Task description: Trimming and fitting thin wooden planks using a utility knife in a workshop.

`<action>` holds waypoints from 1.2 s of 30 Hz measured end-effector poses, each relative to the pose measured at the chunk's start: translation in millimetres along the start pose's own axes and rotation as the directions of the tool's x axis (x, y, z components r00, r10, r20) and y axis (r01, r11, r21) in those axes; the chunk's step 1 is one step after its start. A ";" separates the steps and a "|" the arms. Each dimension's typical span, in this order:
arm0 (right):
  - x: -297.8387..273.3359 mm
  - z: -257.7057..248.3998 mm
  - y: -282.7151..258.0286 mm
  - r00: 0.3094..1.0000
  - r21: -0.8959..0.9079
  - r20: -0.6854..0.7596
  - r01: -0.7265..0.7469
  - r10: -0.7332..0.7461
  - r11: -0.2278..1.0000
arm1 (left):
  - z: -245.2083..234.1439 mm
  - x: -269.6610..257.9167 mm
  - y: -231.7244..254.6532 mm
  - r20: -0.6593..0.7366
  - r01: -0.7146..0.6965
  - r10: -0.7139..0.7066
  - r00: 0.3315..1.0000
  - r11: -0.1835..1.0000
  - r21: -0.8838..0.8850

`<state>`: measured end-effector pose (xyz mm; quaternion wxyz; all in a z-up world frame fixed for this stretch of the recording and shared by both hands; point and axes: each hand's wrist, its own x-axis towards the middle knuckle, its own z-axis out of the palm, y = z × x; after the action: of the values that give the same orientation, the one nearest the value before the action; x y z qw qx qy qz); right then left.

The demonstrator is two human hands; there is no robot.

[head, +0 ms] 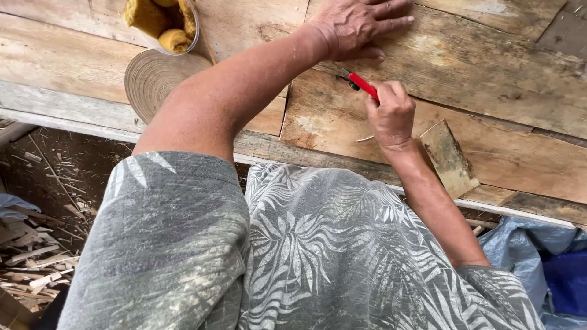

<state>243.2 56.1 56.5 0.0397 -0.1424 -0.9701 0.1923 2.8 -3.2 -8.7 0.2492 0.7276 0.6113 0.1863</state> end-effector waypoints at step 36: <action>55.9 9.9 -72.2 0.969 0.020 0.118 0.216 -0.217 0.976 | -3.3 6.9 1.4 0.024 -0.015 0.015 1.000 1.000 0.011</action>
<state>169.6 4.9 76.3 0.0026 -0.0237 -0.9798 0.1983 3.4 3.8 -5.4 0.2510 0.7356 0.6040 0.1762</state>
